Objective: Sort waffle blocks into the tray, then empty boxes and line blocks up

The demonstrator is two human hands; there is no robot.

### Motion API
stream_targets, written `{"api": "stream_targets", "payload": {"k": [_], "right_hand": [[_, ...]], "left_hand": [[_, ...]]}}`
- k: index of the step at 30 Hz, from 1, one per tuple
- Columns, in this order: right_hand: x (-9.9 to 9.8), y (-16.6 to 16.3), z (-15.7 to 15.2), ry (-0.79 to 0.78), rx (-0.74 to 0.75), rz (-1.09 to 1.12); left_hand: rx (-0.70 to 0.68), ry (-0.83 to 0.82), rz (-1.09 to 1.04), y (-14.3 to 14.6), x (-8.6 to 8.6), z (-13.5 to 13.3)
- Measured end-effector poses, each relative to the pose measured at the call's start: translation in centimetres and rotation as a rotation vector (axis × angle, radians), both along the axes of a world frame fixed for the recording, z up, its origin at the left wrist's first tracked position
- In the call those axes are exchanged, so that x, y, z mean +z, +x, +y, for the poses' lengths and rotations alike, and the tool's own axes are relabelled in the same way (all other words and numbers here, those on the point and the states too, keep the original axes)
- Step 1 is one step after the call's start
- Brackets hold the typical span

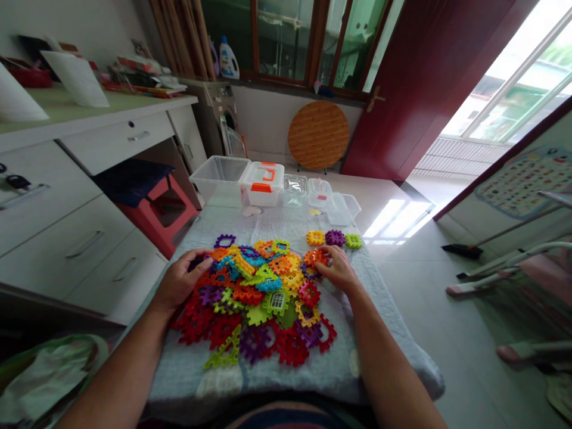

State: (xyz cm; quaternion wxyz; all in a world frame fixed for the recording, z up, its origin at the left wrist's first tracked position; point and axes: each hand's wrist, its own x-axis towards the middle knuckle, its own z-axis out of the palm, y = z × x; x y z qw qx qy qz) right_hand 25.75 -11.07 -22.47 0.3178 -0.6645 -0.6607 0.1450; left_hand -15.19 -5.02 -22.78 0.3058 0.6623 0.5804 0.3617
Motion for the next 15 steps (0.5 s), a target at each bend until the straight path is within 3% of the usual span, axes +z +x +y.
{"api": "stream_targets", "payload": {"k": [4, 15], "right_hand": [[0.1, -0.6, 0.3, 0.037, -0.027, 0.002], [1.0, -1.9, 0.4, -0.082, -0.011, -0.132]], "left_hand": [[-0.003, -0.001, 0.004, -0.1, -0.1, 0.0], [-0.008, -0.002, 0.008, -0.1, -0.1, 0.1]]}}
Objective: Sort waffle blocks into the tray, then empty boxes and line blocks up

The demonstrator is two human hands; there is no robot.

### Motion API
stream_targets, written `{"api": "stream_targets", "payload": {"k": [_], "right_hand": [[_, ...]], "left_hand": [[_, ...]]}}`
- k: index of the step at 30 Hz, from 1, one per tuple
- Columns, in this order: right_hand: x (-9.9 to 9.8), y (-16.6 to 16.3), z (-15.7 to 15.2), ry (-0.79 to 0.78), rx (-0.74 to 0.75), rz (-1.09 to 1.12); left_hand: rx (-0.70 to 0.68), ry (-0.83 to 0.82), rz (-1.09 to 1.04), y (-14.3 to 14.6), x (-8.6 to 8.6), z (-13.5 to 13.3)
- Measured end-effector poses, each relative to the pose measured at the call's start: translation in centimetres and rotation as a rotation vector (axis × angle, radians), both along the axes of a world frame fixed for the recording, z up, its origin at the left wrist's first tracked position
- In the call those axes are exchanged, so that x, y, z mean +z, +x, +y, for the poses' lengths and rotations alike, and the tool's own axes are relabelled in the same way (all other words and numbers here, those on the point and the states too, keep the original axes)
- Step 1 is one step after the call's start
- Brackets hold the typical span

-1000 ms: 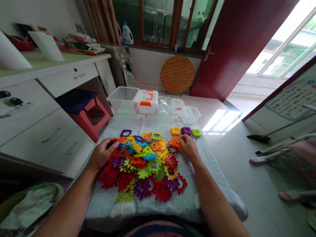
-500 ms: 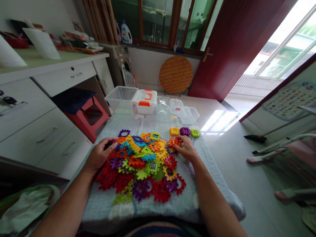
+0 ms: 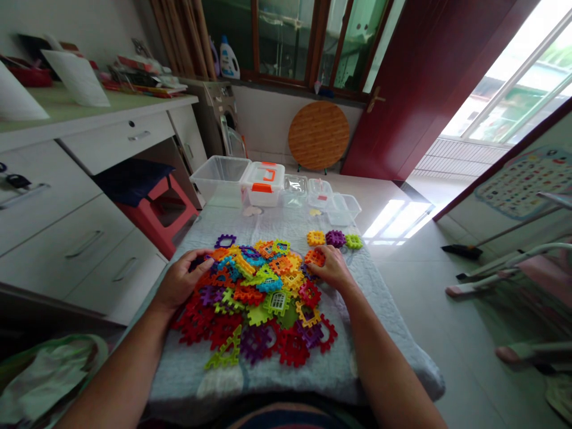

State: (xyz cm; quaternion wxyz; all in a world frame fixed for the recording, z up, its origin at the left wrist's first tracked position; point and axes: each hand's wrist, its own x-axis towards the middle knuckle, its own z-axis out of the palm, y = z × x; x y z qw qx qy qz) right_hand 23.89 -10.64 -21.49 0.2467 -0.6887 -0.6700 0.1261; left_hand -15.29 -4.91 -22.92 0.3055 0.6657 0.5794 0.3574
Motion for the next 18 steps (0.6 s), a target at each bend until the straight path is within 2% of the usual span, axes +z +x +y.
{"api": "stream_targets", "payload": {"k": [5, 10, 14, 18], "right_hand": [[2.0, -0.3, 0.5, 0.063, 0.013, -0.038], [4.3, -0.8, 4.2, 0.120, 0.110, -0.154], [3.8, -1.8, 7.4, 0.026, 0.215, -0.277], [2.7, -2.4, 8.6, -0.103, 0.276, -0.381]], "left_hand": [[-0.004, 0.010, -0.004, -0.1, 0.1, -0.1], [-0.023, 0.018, -0.017, 0.0, 0.1, -0.1], [-0.033, 0.015, -0.027, 0.1, 0.2, -0.1], [-0.027, 0.002, -0.033, 0.2, 0.4, -0.2]]}}
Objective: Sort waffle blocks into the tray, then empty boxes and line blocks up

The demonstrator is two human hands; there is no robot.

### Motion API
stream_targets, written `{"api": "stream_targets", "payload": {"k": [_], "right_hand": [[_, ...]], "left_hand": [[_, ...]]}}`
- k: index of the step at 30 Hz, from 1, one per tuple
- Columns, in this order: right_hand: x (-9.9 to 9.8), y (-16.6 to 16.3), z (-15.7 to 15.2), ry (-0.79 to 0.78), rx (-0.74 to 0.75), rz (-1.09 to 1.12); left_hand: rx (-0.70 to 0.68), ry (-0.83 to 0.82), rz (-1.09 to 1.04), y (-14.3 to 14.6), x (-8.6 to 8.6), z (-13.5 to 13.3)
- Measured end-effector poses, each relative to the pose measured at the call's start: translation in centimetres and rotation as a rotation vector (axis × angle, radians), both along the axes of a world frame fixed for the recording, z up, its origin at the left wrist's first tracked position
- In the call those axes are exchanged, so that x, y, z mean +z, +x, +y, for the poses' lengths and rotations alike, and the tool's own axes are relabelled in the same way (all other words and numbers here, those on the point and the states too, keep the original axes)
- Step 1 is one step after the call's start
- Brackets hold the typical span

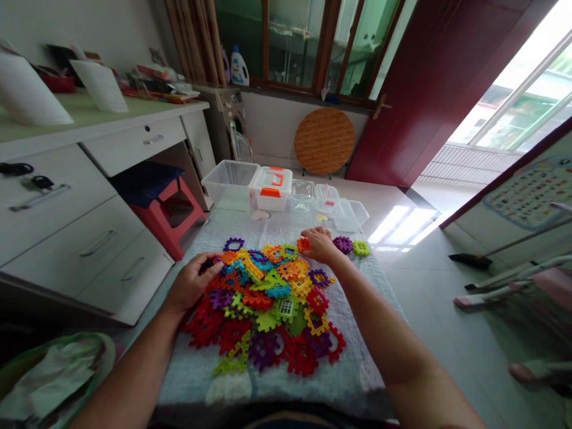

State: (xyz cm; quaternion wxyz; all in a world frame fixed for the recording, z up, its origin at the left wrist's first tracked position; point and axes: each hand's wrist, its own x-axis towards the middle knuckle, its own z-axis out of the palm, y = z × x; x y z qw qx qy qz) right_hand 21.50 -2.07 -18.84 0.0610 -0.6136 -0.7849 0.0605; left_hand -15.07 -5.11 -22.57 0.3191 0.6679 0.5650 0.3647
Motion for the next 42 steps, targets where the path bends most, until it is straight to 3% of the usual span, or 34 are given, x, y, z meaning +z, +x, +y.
{"api": "stream_targets", "payload": {"k": [5, 12, 21, 32, 42], "right_hand": [[0.0, -0.1, 0.3, -0.067, 0.016, -0.042], [-0.1, -0.3, 1.0, -0.043, -0.011, 0.022], [1.9, 3.8, 1.0, 0.090, -0.122, 0.277], [-0.1, 0.2, 0.6, -0.037, 0.015, -0.041], [0.7, 0.7, 0.1, -0.034, -0.030, -0.051]], "left_hand": [[0.009, -0.005, 0.005, 0.1, 0.3, -0.2], [0.014, -0.015, 0.010, 0.1, 0.3, -0.2], [0.001, -0.013, 0.012, 0.0, 0.0, -0.1], [-0.001, 0.000, 0.026, -0.1, 0.0, 0.0], [0.009, -0.012, 0.021, 0.1, 0.2, -0.2]]}}
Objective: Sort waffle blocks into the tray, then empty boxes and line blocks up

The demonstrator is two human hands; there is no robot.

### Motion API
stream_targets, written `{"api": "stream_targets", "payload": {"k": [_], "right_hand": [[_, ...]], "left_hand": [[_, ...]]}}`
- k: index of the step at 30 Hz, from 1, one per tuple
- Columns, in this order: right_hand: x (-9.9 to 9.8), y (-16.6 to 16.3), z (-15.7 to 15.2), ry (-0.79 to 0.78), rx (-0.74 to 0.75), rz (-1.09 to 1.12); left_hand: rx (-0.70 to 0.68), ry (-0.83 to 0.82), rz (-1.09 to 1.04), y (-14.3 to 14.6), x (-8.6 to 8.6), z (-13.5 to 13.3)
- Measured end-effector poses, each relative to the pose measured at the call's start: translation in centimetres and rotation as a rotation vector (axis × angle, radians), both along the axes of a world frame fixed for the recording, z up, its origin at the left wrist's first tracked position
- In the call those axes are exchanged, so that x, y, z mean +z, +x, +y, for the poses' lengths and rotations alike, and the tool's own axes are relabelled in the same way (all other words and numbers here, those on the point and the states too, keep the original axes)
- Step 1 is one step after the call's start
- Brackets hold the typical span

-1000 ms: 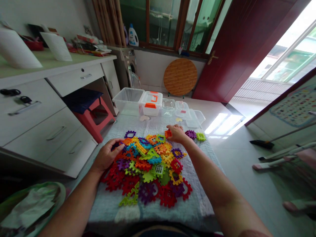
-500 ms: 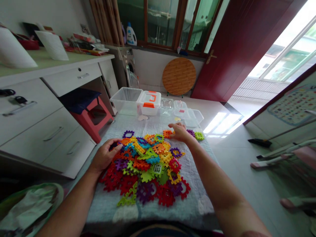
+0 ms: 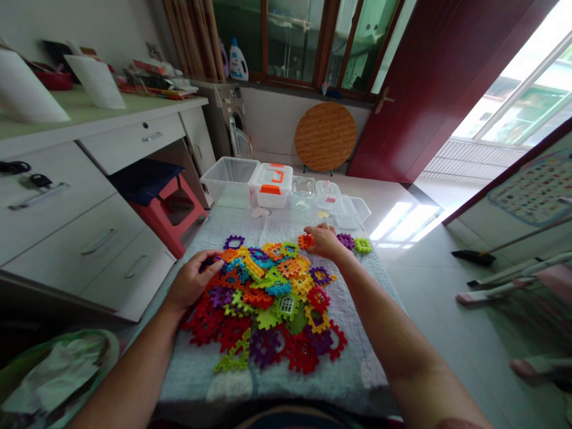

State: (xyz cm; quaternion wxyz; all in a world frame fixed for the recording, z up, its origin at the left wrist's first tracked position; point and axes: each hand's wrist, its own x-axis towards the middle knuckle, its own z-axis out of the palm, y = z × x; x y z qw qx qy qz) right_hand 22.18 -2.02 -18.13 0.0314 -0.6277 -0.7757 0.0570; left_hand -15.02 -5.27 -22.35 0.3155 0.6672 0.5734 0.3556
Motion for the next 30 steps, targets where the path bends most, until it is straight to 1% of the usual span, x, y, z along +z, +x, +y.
{"api": "stream_targets", "payload": {"k": [10, 15, 18, 21, 23, 26, 30], "right_hand": [[-0.5, -0.5, 0.6, 0.006, 0.039, -0.018], [-0.4, -0.9, 1.0, 0.015, 0.016, -0.003], [0.2, -1.3, 0.5, 0.007, 0.020, -0.003], [1.1, -2.1, -0.8, 0.059, 0.047, 0.083], [1.3, -2.8, -1.7, 0.065, 0.091, 0.125], [1.1, -4.0, -2.6, 0.021, 0.160, 0.102], [0.3, -4.8, -2.6, 0.013, 0.154, 0.087]], "left_hand": [[-0.006, 0.010, 0.004, 0.0, -0.1, 0.1], [-0.001, 0.016, 0.011, -0.1, -0.1, 0.1], [0.000, 0.022, 0.013, -0.1, -0.1, 0.1], [-0.006, 0.022, 0.011, -0.1, -0.2, 0.1], [-0.008, 0.017, 0.009, -0.1, -0.2, 0.1], [-0.005, 0.013, 0.012, 0.0, -0.1, 0.1], [0.003, 0.016, 0.014, 0.1, 0.0, 0.0]]}}
